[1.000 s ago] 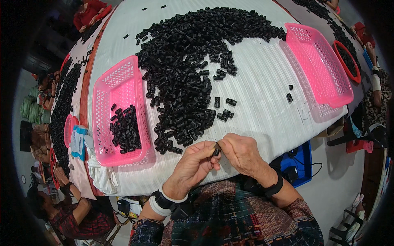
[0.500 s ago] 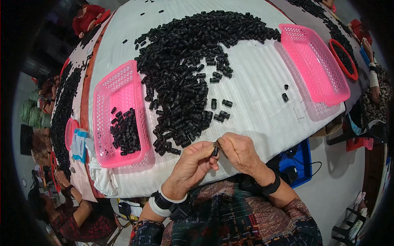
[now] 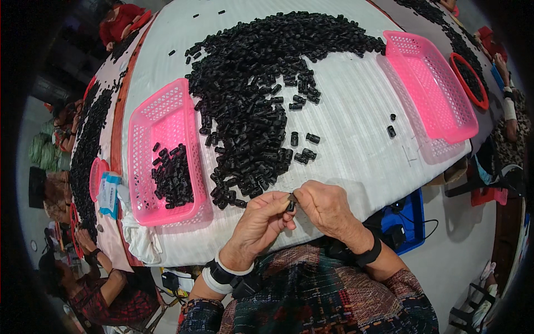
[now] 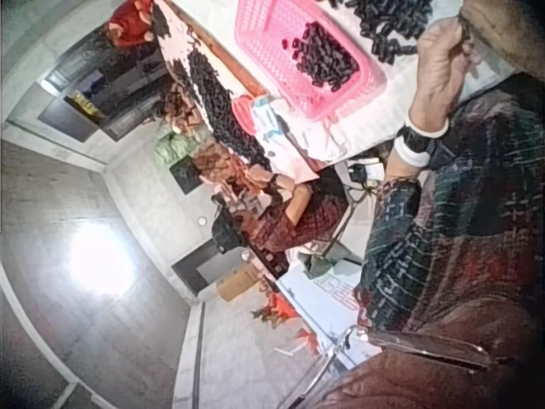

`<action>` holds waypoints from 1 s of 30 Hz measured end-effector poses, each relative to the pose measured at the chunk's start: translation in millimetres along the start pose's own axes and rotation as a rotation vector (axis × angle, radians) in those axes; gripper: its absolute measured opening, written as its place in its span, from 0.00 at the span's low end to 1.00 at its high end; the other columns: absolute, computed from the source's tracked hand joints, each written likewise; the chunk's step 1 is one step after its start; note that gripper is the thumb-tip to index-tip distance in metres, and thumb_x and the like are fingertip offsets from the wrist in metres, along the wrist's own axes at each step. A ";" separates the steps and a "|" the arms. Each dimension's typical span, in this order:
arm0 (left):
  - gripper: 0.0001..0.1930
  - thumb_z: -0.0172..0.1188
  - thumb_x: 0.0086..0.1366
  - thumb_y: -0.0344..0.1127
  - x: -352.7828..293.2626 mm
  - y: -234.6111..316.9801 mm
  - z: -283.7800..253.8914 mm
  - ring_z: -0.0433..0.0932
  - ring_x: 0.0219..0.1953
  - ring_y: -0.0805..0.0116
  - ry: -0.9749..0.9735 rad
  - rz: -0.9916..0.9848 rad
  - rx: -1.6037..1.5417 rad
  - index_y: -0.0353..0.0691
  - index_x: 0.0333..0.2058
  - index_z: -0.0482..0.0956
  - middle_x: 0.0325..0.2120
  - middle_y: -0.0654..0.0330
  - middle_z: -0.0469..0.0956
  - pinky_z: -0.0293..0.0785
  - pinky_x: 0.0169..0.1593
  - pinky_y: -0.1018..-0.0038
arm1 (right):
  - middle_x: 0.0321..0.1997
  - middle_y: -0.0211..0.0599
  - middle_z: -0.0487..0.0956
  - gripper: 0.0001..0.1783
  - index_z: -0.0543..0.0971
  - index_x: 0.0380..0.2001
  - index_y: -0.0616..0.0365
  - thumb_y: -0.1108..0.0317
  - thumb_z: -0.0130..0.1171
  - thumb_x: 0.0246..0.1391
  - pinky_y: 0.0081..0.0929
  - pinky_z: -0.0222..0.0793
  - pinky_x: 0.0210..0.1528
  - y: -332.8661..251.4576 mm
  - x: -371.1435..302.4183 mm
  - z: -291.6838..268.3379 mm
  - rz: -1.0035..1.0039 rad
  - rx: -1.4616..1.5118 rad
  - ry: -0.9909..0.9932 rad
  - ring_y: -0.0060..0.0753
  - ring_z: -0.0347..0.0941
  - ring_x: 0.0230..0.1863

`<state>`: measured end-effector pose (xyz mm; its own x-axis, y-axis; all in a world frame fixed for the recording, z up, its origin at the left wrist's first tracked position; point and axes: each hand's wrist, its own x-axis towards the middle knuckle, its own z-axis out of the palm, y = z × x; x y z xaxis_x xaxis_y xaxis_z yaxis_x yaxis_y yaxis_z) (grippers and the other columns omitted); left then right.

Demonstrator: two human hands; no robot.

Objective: Manually assembling small black plastic components by hand at a workstation.

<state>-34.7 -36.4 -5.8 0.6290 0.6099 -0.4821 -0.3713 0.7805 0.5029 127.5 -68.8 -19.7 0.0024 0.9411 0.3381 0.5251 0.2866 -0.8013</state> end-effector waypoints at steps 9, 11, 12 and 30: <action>0.07 0.54 0.60 0.30 6.5 -2.7 6.9 0.71 0.24 0.74 0.051 0.001 -0.026 0.30 0.32 0.71 0.23 0.58 0.73 0.73 0.28 0.76 | 0.18 0.40 0.71 0.12 0.72 0.21 0.61 0.65 0.50 0.54 0.33 0.64 0.21 0.4 -2.0 -3.6 0.015 0.029 -0.041 0.41 0.70 0.19; 0.07 0.54 0.60 0.30 6.5 -0.9 11.6 0.71 0.24 0.74 0.013 0.014 -0.024 0.31 0.31 0.72 0.23 0.58 0.73 0.73 0.28 0.76 | 0.18 0.40 0.71 0.12 0.72 0.21 0.61 0.66 0.48 0.55 0.31 0.64 0.23 -1.5 -3.5 -11.4 0.019 0.047 -0.034 0.38 0.70 0.20; 0.07 0.54 0.60 0.30 5.5 1.1 12.0 0.71 0.24 0.74 -0.004 0.027 -0.023 0.31 0.31 0.72 0.23 0.59 0.73 0.72 0.27 0.76 | 0.20 0.39 0.70 0.11 0.72 0.24 0.61 0.65 0.49 0.54 0.27 0.64 0.25 0.5 -4.5 -18.0 0.191 0.217 -0.086 0.33 0.69 0.21; 0.07 0.56 0.59 0.30 -15.7 4.9 15.2 0.76 0.25 0.73 -0.180 0.010 0.107 0.32 0.33 0.75 0.28 0.57 0.76 0.75 0.28 0.79 | 0.24 0.24 0.68 0.13 0.74 0.33 0.60 0.69 0.64 0.43 0.16 0.62 0.30 -43.7 1.3 -40.5 0.157 0.563 -0.257 0.16 0.63 0.26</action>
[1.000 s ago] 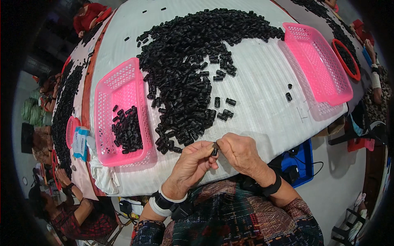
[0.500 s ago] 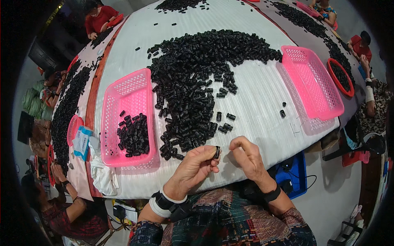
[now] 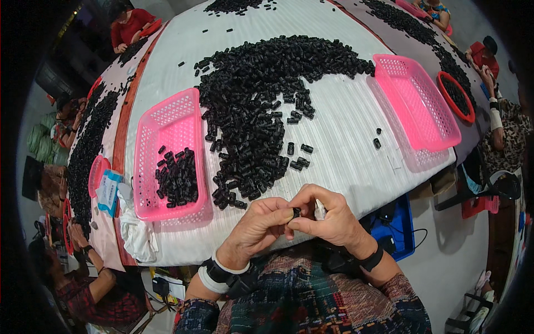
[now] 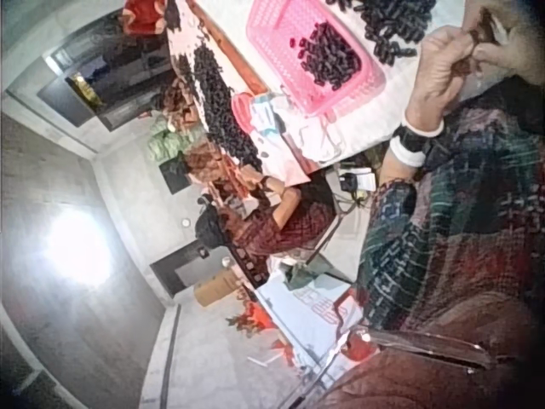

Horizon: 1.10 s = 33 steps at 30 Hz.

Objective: Manually assembling small black plastic components by hand at a workstation.

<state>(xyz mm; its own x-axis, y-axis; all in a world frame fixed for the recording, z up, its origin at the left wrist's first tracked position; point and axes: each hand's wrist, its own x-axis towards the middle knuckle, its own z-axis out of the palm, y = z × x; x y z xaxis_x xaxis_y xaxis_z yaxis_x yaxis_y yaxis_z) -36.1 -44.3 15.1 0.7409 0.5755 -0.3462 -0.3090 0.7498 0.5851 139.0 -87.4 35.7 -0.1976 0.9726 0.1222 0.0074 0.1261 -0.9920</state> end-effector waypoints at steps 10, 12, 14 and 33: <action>0.05 0.56 0.58 0.30 1.9 -4.8 -2.6 0.75 0.24 0.72 -0.034 -0.055 -0.045 0.34 0.30 0.75 0.26 0.57 0.75 0.76 0.28 0.78 | 0.23 0.25 0.73 0.08 0.75 0.27 0.60 0.68 0.61 0.47 0.15 0.63 0.31 5.6 -2.7 -4.1 0.017 0.076 -0.003 0.14 0.65 0.28; 0.04 0.56 0.58 0.30 2.5 -5.8 -4.3 0.75 0.24 0.72 -0.031 -0.058 -0.054 0.34 0.29 0.74 0.25 0.57 0.75 0.76 0.29 0.78 | 0.24 0.26 0.74 0.07 0.74 0.27 0.61 0.70 0.60 0.48 0.16 0.65 0.32 4.4 -1.7 -3.4 0.039 0.078 0.016 0.15 0.67 0.29; 0.04 0.56 0.59 0.30 2.5 -6.3 -5.1 0.74 0.24 0.73 -0.049 -0.053 -0.067 0.35 0.29 0.73 0.24 0.58 0.74 0.76 0.29 0.78 | 0.24 0.26 0.75 0.06 0.74 0.27 0.62 0.70 0.59 0.48 0.17 0.65 0.33 4.6 -1.1 -3.2 0.032 0.078 0.022 0.15 0.67 0.28; 0.15 0.53 0.60 0.28 6.0 -1.6 8.3 0.76 0.34 0.69 0.041 0.183 -0.031 0.33 0.46 0.70 0.34 0.55 0.76 0.76 0.30 0.79 | 0.25 0.26 0.75 0.08 0.75 0.30 0.63 0.69 0.58 0.49 0.15 0.62 0.33 16.0 2.7 7.9 0.099 0.270 0.355 0.15 0.65 0.28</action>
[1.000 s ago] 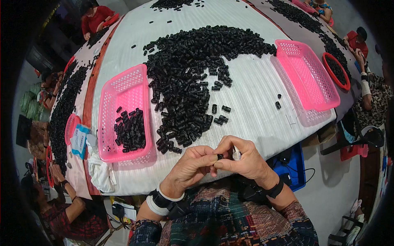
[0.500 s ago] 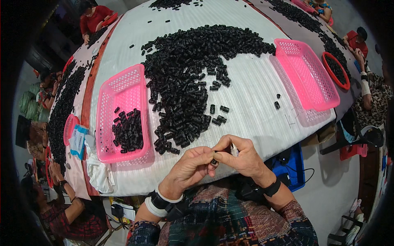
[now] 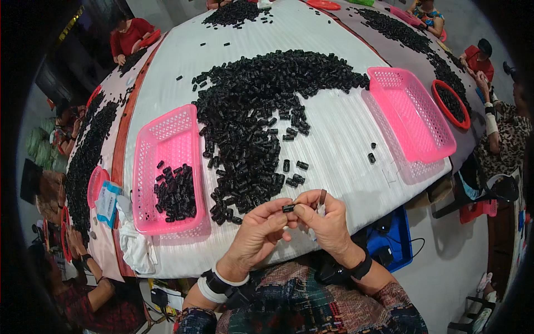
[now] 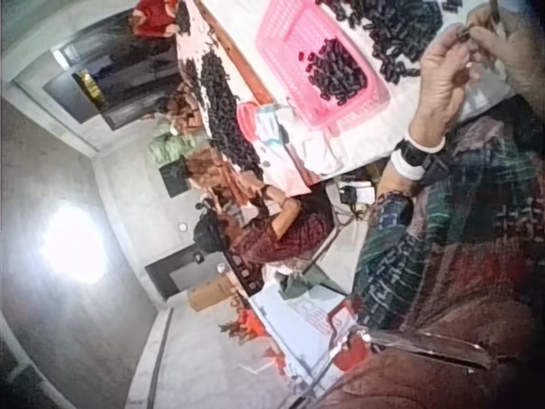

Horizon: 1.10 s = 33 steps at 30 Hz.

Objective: Manually assembling small black plastic components by hand at a workstation.

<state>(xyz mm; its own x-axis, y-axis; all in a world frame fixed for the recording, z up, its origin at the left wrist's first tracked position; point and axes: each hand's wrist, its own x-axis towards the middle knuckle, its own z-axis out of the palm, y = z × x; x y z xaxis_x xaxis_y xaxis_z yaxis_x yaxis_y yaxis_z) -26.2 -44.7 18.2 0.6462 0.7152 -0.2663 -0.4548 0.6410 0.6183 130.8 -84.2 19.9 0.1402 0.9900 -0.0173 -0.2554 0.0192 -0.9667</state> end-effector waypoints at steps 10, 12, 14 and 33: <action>0.10 0.52 0.61 0.29 8.6 5.8 -7.5 0.76 0.31 0.70 0.018 0.048 0.054 0.29 0.39 0.74 0.33 0.53 0.76 0.75 0.30 0.79 | 0.28 0.31 0.73 0.12 0.75 0.34 0.62 0.77 0.61 0.43 0.17 0.65 0.29 -8.3 2.3 4.3 -0.314 -0.256 -0.082 0.19 0.69 0.28; 0.11 0.52 0.61 0.29 8.0 11.2 -6.8 0.76 0.31 0.69 0.023 0.016 0.061 0.28 0.40 0.74 0.33 0.52 0.76 0.75 0.30 0.79 | 0.29 0.34 0.73 0.15 0.75 0.36 0.63 0.79 0.61 0.41 0.18 0.66 0.28 -8.0 5.0 1.7 -0.446 -0.402 -0.144 0.21 0.70 0.27; 0.11 0.52 0.61 0.29 8.3 12.6 -8.1 0.76 0.31 0.69 0.026 -0.013 0.072 0.28 0.40 0.74 0.33 0.52 0.76 0.75 0.30 0.79 | 0.30 0.38 0.73 0.17 0.75 0.36 0.63 0.80 0.62 0.38 0.19 0.68 0.27 -4.1 7.6 1.3 -0.530 -0.437 -0.154 0.24 0.71 0.26; 0.11 0.52 0.63 0.35 8.2 -4.6 5.5 0.74 0.29 0.73 0.081 -0.034 -0.095 0.33 0.38 0.73 0.30 0.59 0.75 0.73 0.32 0.81 | 0.25 0.37 0.75 0.16 0.76 0.37 0.63 0.80 0.62 0.39 0.16 0.65 0.20 16.4 5.1 8.5 -0.698 -0.509 0.097 0.22 0.71 0.21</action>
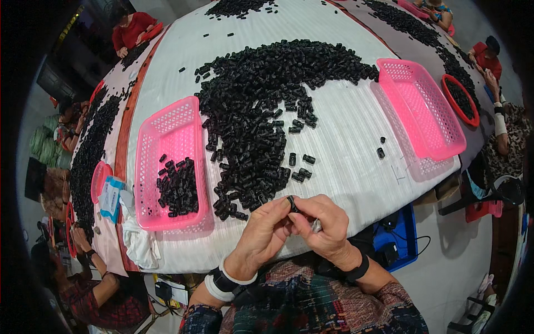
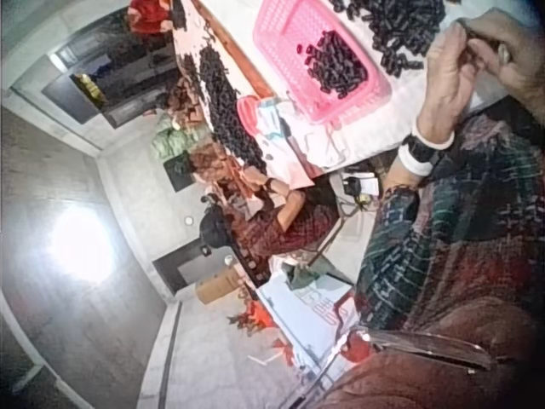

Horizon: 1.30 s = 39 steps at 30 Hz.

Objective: Manually assembling small black plastic components by hand at a workstation.

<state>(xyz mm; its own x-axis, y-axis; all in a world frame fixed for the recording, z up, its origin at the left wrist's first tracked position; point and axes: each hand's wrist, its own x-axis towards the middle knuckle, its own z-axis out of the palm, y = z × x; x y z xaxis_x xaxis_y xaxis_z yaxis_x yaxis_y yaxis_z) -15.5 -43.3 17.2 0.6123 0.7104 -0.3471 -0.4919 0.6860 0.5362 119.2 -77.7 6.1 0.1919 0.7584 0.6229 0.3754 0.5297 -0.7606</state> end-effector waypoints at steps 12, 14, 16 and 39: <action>0.10 0.51 0.63 0.35 -0.3 0.1 3.7 0.75 0.31 0.73 0.036 0.015 0.055 0.34 0.38 0.73 0.31 0.59 0.76 0.73 0.36 0.79 | 0.24 0.38 0.74 0.16 0.74 0.35 0.64 0.78 0.63 0.38 0.21 0.66 0.21 -5.2 0.5 -1.4 0.031 0.025 -0.009 0.30 0.70 0.22; 0.10 0.51 0.63 0.35 0.0 0.8 2.6 0.75 0.31 0.73 0.033 0.002 0.053 0.34 0.38 0.72 0.31 0.59 0.76 0.74 0.36 0.78 | 0.24 0.38 0.74 0.15 0.74 0.34 0.64 0.78 0.63 0.39 0.21 0.65 0.21 -4.3 0.2 -1.0 0.029 0.014 -0.002 0.30 0.70 0.21; 0.09 0.51 0.63 0.34 0.0 1.1 0.6 0.75 0.32 0.73 0.036 0.021 0.063 0.34 0.37 0.72 0.32 0.59 0.76 0.74 0.38 0.77 | 0.24 0.38 0.74 0.15 0.74 0.34 0.63 0.78 0.63 0.39 0.21 0.65 0.21 -3.2 0.0 0.4 0.025 0.021 -0.001 0.30 0.70 0.21; 0.10 0.50 0.63 0.33 -0.1 12.9 -5.2 0.74 0.24 0.74 -0.052 -0.157 0.133 0.29 0.35 0.70 0.26 0.57 0.73 0.76 0.27 0.77 | 0.17 0.37 0.70 0.16 0.73 0.21 0.61 0.61 0.48 0.57 0.29 0.63 0.20 16.6 11.1 -18.0 0.308 0.071 -0.357 0.36 0.69 0.19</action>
<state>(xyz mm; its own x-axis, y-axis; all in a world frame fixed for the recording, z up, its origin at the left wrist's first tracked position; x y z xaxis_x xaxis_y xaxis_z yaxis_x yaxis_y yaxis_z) -25.1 -33.8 20.2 0.7080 0.5850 -0.3956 -0.3043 0.7582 0.5767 143.9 -67.3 3.7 -0.0443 0.9606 0.2743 0.2845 0.2753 -0.9183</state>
